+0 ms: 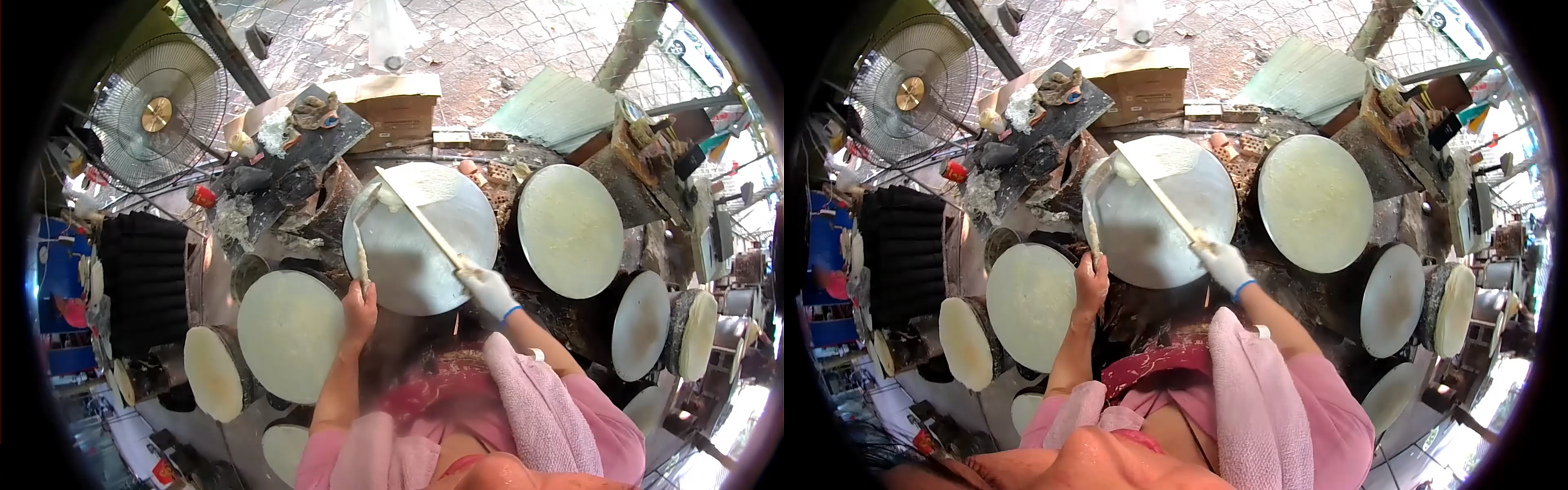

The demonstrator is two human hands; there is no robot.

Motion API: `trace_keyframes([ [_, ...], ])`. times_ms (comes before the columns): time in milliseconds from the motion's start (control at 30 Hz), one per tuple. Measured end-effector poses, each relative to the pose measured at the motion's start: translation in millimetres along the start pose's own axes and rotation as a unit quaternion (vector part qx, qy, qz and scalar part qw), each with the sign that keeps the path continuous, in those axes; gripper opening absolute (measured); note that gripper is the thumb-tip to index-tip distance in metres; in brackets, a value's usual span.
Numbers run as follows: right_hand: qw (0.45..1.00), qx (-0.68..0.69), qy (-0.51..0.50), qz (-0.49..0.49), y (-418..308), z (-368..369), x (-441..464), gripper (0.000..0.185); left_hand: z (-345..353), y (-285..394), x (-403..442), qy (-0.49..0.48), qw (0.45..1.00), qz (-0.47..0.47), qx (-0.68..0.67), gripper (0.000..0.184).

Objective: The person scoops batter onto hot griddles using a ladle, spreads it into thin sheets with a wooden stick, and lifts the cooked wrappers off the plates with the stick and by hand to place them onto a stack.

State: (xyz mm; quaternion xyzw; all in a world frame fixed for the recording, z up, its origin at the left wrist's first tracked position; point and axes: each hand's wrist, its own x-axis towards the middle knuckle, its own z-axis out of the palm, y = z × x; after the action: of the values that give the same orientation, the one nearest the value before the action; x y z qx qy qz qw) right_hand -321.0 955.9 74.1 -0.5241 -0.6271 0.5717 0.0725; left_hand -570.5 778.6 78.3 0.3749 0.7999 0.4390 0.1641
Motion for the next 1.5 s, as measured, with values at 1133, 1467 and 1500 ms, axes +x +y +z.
trace_keyframes([
  [1133,0.941,-0.107,-0.311,-0.080,-2.1,-111.8,127.9,0.041,-23.2,49.1,-114.4,0.133,0.934,-0.317,-0.096,0.024],
  [1467,0.895,-0.182,-0.404,-0.040,-36.0,-116.1,148.4,0.036,-18.8,68.8,-147.7,0.167,0.897,-0.397,-0.104,0.024],
  [1500,0.890,-0.191,-0.413,-0.034,-44.9,-123.6,140.8,0.039,-17.2,65.7,-152.4,0.168,0.901,-0.390,-0.084,0.024],
])
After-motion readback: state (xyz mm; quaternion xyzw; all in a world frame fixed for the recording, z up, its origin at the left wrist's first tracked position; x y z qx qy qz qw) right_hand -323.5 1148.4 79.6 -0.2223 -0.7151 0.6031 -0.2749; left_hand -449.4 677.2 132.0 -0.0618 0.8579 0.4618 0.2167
